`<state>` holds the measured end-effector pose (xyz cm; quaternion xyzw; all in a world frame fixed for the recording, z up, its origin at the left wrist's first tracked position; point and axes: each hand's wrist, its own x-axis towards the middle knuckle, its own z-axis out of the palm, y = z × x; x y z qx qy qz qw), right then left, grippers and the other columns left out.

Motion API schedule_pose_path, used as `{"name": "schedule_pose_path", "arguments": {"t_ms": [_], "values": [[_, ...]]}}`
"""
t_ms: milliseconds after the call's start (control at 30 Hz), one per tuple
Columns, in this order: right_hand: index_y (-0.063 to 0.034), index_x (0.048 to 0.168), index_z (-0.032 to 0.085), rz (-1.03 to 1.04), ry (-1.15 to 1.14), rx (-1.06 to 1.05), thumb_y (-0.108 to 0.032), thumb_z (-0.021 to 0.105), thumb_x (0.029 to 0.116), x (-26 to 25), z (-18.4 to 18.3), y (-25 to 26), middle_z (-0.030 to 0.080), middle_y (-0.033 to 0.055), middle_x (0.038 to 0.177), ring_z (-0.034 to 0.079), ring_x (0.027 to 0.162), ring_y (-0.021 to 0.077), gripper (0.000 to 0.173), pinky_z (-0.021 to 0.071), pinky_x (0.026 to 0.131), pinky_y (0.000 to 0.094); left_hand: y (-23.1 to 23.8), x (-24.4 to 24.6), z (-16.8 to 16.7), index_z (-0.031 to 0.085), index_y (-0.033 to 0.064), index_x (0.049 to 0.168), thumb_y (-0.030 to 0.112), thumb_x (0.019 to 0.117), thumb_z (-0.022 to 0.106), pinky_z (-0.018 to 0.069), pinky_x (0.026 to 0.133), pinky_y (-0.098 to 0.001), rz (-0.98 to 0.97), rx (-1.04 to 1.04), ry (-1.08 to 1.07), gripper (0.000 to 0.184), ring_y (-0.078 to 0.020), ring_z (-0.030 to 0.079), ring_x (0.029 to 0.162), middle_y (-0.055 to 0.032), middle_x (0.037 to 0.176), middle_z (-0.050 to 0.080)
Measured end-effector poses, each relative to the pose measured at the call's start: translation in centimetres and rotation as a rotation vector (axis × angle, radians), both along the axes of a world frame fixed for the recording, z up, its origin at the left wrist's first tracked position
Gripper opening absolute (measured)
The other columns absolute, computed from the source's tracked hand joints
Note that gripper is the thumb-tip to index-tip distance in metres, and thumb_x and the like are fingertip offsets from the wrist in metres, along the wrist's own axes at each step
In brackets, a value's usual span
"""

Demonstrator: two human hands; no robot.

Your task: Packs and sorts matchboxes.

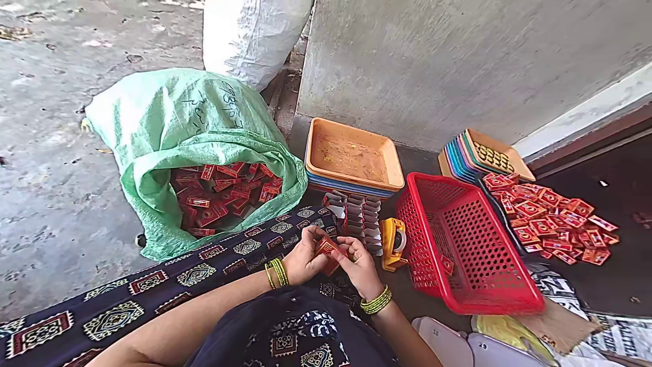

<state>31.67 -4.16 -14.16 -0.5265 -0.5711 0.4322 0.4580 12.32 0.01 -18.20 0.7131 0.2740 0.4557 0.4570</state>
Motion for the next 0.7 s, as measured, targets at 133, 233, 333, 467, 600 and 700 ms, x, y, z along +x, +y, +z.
{"name": "schedule_pose_path", "arguments": {"t_ms": [133, 233, 333, 467, 600, 700], "values": [[0.0019, 0.127, 0.064, -0.359, -0.624, 0.322, -0.030, 0.070, 0.0965, 5.1, 1.9, -0.5, 0.072, 0.0138, 0.115, 0.069, 0.108, 0.0224, 0.044, 0.0582, 0.095, 0.0419, 0.0, 0.3, -0.4, 0.028, -0.0004, 0.145, 0.025, 0.0908, 0.059, 0.0630, 0.079, -0.0378, 0.019, -0.144, 0.063, 0.068, -0.0193, 0.068, 0.108, -0.0167, 0.143, 0.049], [0.0027, 0.125, 0.067, -0.759, -1.096, 0.310, -0.027, 0.061, 0.1007, 12.2, 4.4, -0.4, 0.068, 0.0248, 0.121, 0.064, 0.117, 0.0421, 0.039, 0.0495, 0.103, 0.0561, 0.1, 0.3, -0.1, 0.030, -0.0012, 0.145, 0.017, 0.0879, 0.061, 0.0622, 0.078, -0.0364, 0.023, -0.176, 0.135, 0.067, -0.0201, 0.068, 0.110, -0.0179, 0.143, 0.049], [-0.0050, 0.120, 0.072, -0.963, -1.333, 0.110, -0.015, 0.055, 0.1012, 17.8, 4.9, -0.2, 0.068, 0.0204, 0.126, 0.061, 0.123, 0.0420, 0.027, 0.0458, 0.105, 0.0568, 0.3, 0.4, 0.1, 0.032, -0.0022, 0.144, 0.013, 0.0878, 0.060, 0.0613, 0.083, -0.0371, 0.012, -0.186, 0.153, 0.064, -0.0206, 0.067, 0.112, -0.0176, 0.141, 0.052], [-0.0068, 0.113, 0.075, -0.833, -1.328, 0.077, -0.008, 0.051, 0.1007, 18.7, 2.9, 0.4, 0.073, 0.0173, 0.115, 0.068, 0.110, 0.0382, 0.027, 0.0507, 0.098, 0.0568, 0.3, 0.5, 0.4, 0.036, 0.0005, 0.143, 0.013, 0.0886, 0.059, 0.0616, 0.082, -0.0378, -0.004, -0.226, 0.167, 0.060, -0.0200, 0.067, 0.112, -0.0159, 0.140, 0.053], [-0.0052, 0.113, 0.076, -0.462, -1.186, -0.005, -0.009, 0.053, 0.1006, 16.1, -1.7, 2.7, 0.072, 0.0163, 0.120, 0.067, 0.116, 0.0343, 0.026, 0.0496, 0.105, 0.0525, 0.3, 0.5, 0.5, 0.040, 0.0012, 0.140, 0.011, 0.0887, 0.057, 0.0625, 0.080, -0.0374, -0.012, -0.270, 0.181, 0.055, -0.0194, 0.068, 0.110, -0.0137, 0.136, 0.056], [-0.0080, 0.128, 0.070, -0.267, -1.201, -0.240, -0.014, 0.064, 0.0960, 15.4, -5.7, 4.9, 0.068, 0.0175, 0.128, 0.060, 0.126, 0.0352, 0.033, 0.0456, 0.110, 0.0526, 0.2, 0.4, 0.7, 0.042, 0.0015, 0.139, 0.010, 0.0893, 0.057, 0.0627, 0.080, -0.0374, -0.015, -0.268, 0.190, 0.053, -0.0189, 0.068, 0.110, -0.0131, 0.136, 0.056]]}}
